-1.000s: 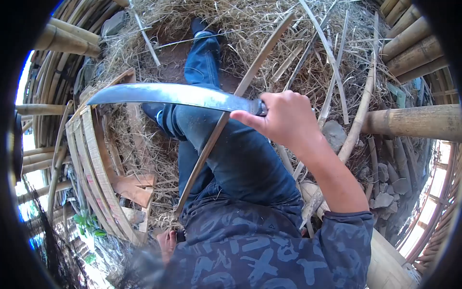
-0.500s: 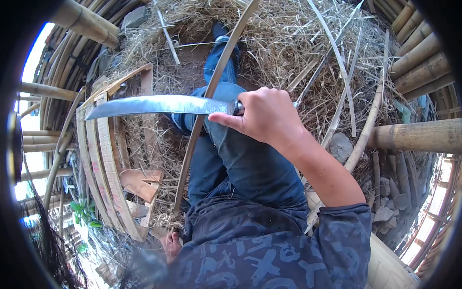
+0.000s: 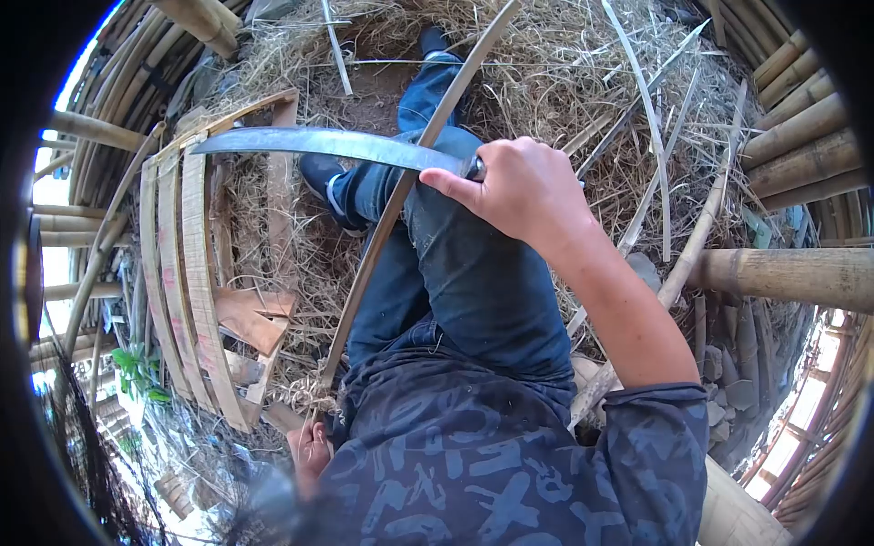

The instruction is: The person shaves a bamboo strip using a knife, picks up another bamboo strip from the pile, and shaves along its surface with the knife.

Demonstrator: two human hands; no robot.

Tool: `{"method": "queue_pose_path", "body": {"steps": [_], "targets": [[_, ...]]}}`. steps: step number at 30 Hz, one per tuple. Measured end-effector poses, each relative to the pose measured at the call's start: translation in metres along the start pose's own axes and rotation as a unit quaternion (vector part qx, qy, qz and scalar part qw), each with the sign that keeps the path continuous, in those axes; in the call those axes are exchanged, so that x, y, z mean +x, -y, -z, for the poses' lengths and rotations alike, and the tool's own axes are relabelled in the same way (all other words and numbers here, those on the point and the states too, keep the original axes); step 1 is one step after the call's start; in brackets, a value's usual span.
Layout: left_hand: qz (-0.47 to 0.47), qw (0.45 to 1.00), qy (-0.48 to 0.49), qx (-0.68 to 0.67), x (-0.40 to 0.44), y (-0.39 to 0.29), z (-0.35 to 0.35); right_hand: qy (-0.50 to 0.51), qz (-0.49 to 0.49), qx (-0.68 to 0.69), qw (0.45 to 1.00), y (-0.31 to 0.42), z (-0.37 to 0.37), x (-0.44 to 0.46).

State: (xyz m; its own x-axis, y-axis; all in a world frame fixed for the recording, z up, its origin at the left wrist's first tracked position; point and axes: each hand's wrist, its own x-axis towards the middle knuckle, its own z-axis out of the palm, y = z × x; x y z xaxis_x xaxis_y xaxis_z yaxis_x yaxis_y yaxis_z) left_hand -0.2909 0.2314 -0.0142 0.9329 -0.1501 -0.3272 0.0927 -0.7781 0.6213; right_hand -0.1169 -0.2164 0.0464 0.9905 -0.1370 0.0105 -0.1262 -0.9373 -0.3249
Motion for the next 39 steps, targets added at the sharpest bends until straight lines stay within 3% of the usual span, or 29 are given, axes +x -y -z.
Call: {"method": "queue_pose_path", "body": {"steps": [6,16,20,28,32,37,39], "targets": [[0.018,0.999,0.015,-0.038,-0.016,0.022,0.008,-0.037,0.034,0.017,0.999,-0.006,-0.004,-0.020],[0.007,0.996,0.089,0.001,-0.003,0.009,0.003,-0.024,-0.042,0.017,0.999,-0.010,-0.004,-0.036],[0.007,0.997,0.073,-0.018,-0.002,0.016,-0.005,-0.038,-0.012,-0.017,0.999,-0.017,-0.012,-0.034],[0.017,0.997,0.065,-0.024,-0.002,0.014,-0.002,-0.024,-0.037,0.048,0.998,-0.023,-0.025,-0.033],[0.009,0.992,0.088,0.086,-0.010,0.039,0.020,-0.073,-0.027,0.063,0.995,-0.021,-0.036,-0.036],[0.022,0.996,0.077,0.046,-0.009,0.035,0.040,-0.072,-0.074,0.106,0.989,-0.024,-0.038,-0.035],[-0.016,0.996,0.041,0.075,-0.007,0.043,0.039,-0.068,-0.072,0.125,0.987,-0.022,-0.037,-0.036]]}}
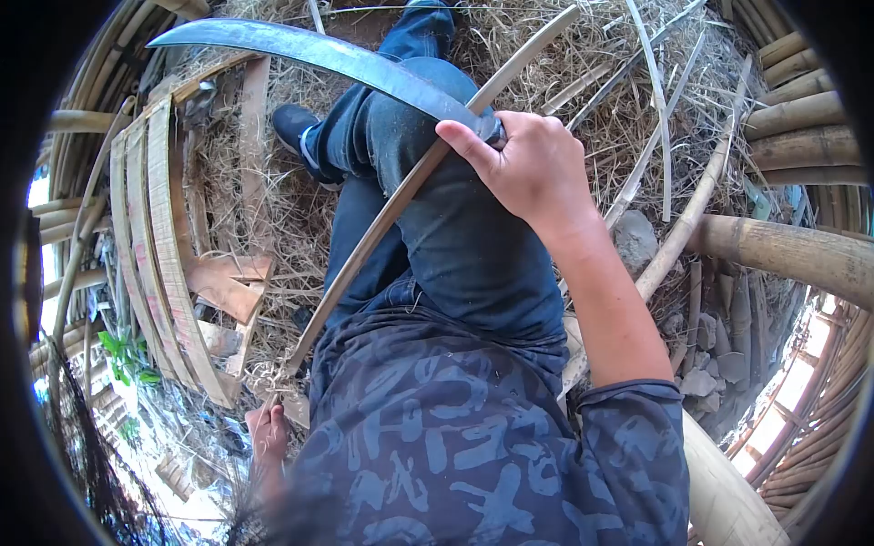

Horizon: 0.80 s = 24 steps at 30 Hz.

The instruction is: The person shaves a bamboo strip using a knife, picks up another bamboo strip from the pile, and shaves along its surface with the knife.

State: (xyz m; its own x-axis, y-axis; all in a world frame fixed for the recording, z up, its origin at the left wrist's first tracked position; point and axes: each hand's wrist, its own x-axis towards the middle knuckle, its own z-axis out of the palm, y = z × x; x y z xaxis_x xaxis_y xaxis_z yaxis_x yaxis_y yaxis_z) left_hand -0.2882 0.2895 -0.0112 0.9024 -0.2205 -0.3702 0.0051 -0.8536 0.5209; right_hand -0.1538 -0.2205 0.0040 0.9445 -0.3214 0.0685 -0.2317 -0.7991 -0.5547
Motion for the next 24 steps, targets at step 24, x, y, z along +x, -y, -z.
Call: {"method": "queue_pose_path", "body": {"steps": [24], "targets": [[0.003,1.000,-0.030,-0.003,-0.012,0.026,-0.004,-0.006,-0.011,-0.013,1.000,-0.002,-0.003,-0.007]]}}
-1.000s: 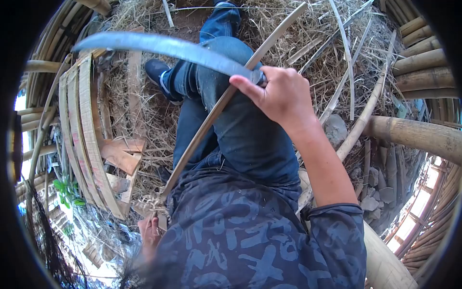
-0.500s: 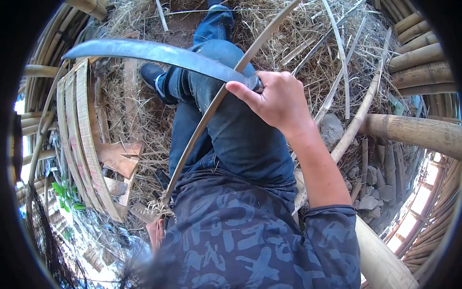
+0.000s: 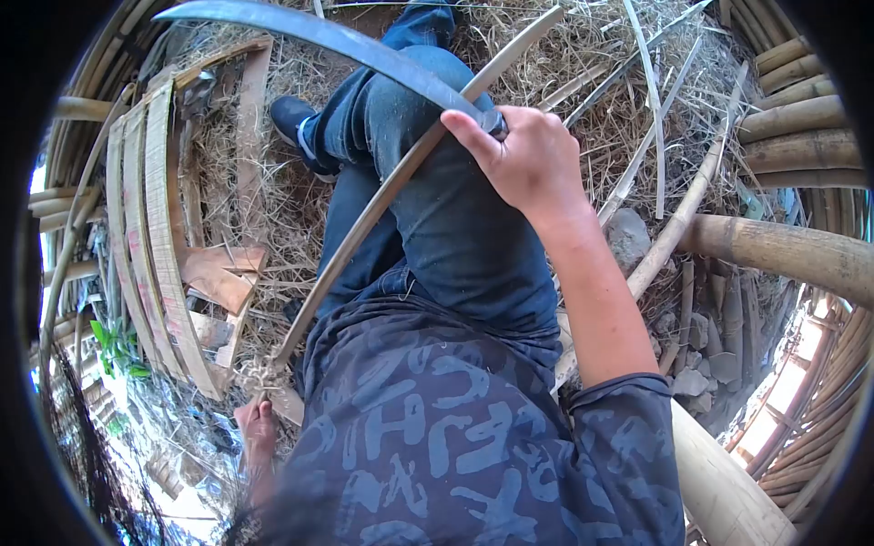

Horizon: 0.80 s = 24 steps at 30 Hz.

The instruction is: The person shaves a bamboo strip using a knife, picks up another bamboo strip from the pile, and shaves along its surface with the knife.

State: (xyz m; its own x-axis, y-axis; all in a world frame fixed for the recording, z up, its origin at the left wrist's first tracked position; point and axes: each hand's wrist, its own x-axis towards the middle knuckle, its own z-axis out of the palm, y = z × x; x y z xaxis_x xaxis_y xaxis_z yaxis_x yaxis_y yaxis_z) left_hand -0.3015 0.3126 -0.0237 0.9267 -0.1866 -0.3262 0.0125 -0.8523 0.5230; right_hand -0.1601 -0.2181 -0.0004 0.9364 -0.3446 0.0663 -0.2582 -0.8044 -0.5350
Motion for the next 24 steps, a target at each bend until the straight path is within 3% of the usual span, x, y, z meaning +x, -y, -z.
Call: {"method": "queue_pose_path", "body": {"steps": [3,6,13,17,21,24], "targets": [[-0.016,0.998,0.017,0.052,0.006,0.002,0.021,-0.001,-0.016,-0.008,1.000,0.002,-0.003,-0.003],[-0.028,0.998,-0.026,0.041,0.011,-0.012,0.017,0.012,-0.026,-0.010,1.000,0.005,0.002,-0.004],[-0.028,0.992,-0.028,0.123,-0.009,0.027,0.041,-0.005,-0.027,0.006,1.000,-0.001,-0.006,-0.005],[-0.044,0.992,-0.063,0.099,0.001,0.022,0.065,-0.001,-0.038,0.015,0.999,0.002,-0.002,-0.006],[-0.087,0.972,-0.115,0.187,-0.001,0.064,0.087,0.004,-0.041,0.022,0.999,-0.002,-0.005,-0.005],[-0.067,0.978,-0.108,0.167,-0.003,0.077,0.098,-0.012,-0.041,0.005,0.999,-0.002,-0.005,-0.005]]}}
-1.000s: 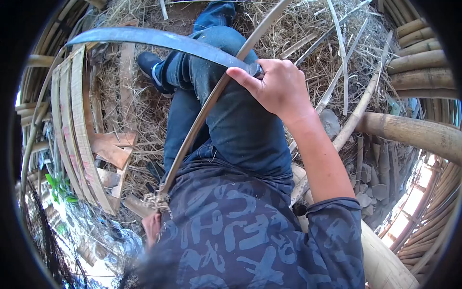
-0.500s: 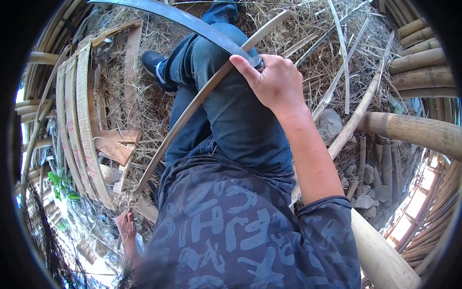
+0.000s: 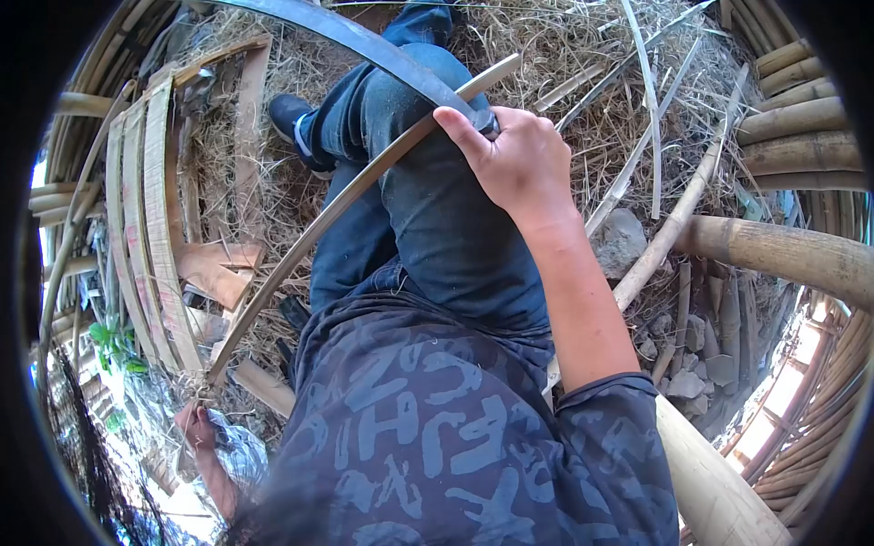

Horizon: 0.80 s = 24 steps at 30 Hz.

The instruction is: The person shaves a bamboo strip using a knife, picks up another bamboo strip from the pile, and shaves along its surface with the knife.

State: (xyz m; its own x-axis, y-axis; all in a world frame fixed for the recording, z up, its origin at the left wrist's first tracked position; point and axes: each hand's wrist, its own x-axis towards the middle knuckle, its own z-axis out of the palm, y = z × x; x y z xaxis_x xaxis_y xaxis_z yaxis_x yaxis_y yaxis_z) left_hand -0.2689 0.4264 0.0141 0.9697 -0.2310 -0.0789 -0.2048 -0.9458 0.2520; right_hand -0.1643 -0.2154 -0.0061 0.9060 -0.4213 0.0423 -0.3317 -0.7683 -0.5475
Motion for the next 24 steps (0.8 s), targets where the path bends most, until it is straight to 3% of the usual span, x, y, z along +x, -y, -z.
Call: {"method": "queue_pose_path", "body": {"steps": [5,6,10,17,18,24], "targets": [[-0.021,0.996,-0.061,0.064,-0.007,0.013,0.006,0.003,-0.003,0.015,1.000,-0.001,0.000,-0.002],[0.008,0.998,-0.018,0.051,-0.010,0.026,0.012,-0.005,0.006,0.009,1.000,0.000,-0.001,-0.001],[-0.009,0.998,-0.017,0.053,-0.011,0.049,0.017,0.002,0.001,-0.001,1.000,0.002,0.001,-0.002],[-0.047,0.986,-0.066,0.144,-0.038,0.101,0.022,-0.012,0.001,0.026,1.000,0.001,-0.001,-0.002],[-0.071,0.991,-0.084,0.080,-0.024,0.065,0.024,-0.024,0.000,0.032,0.999,0.000,-0.001,-0.002],[-0.013,0.990,-0.079,0.114,-0.030,0.084,0.041,0.013,-0.005,0.009,1.000,0.006,0.004,-0.006]]}}
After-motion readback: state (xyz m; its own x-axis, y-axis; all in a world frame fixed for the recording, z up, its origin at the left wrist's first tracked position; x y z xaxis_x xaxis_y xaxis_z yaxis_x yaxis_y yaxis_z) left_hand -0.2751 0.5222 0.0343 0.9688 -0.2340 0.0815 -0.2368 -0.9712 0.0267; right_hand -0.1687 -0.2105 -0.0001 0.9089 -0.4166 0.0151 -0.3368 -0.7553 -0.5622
